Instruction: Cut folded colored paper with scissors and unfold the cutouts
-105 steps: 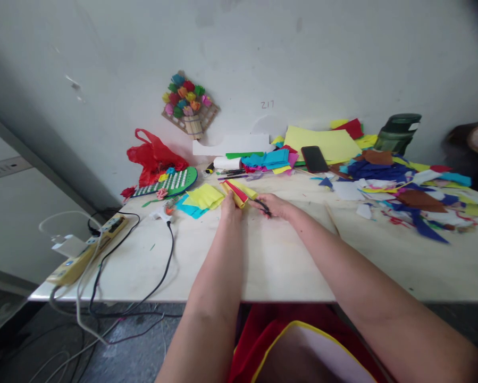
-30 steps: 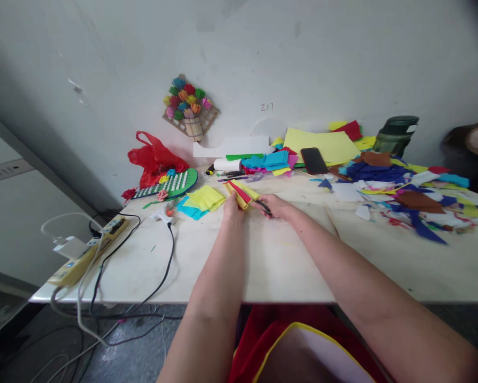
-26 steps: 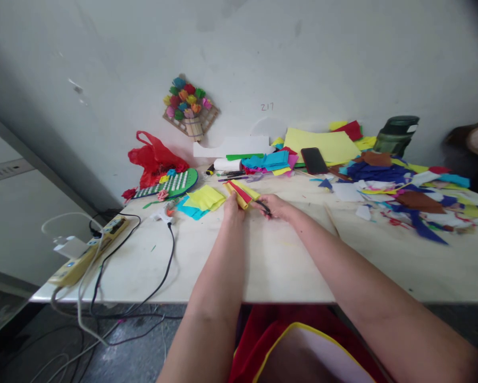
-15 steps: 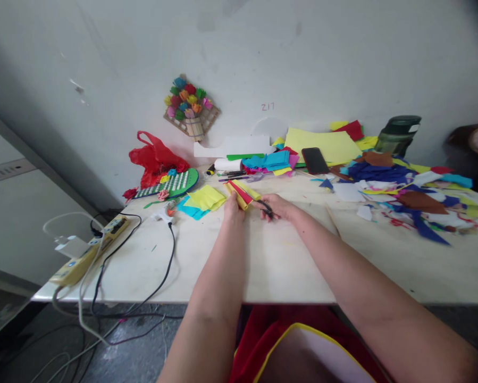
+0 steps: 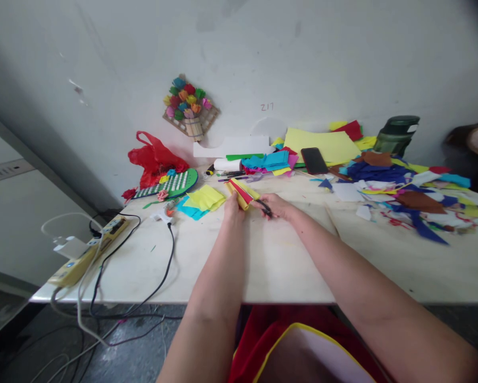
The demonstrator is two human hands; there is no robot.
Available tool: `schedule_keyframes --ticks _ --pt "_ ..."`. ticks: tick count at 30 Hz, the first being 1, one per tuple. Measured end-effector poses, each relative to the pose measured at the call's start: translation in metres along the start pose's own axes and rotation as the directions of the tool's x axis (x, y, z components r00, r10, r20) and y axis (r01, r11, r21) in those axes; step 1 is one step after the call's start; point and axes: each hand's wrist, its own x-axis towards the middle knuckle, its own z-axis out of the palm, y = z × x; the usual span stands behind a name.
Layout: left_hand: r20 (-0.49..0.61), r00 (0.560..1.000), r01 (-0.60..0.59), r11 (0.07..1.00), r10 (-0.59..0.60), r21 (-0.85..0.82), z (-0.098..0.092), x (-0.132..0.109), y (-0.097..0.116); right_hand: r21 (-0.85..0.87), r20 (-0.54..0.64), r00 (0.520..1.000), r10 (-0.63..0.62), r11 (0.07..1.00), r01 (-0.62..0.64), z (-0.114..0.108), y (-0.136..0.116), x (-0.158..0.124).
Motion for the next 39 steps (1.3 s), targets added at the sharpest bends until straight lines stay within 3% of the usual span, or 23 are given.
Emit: schedule_keyframes --ticks 16,24,28,32,39 --pt "-0.003 1.0 -0.027 1.0 0.027 0.0 0.003 -0.003 -0.003 -0.026 0.012 0.999 -0.032 0.999 0.032 -0.009 0.006 0.003" --pt "-0.029 0.998 -0.064 0.998 0.064 -0.012 0.0 0.0 -0.001 -0.275 -0.197 0.975 -0.105 0.96 0.048 -0.005 0.005 0.006" --pt "-0.04 0.996 -0.082 0.997 0.083 0.011 0.0 0.0 -0.001 -0.323 -0.195 0.959 -0.206 0.937 0.135 -0.006 0.012 0.01" --pt "-0.023 0.996 -0.086 0.996 0.086 0.014 0.0 -0.001 -0.001 -0.258 -0.1 0.97 -0.224 0.947 0.192 -0.005 0.018 0.014" --pt "0.042 0.995 -0.09 0.996 0.089 0.019 0.001 -0.005 0.0 0.027 -0.039 0.994 -0.106 0.994 0.107 -0.004 0.009 0.007"
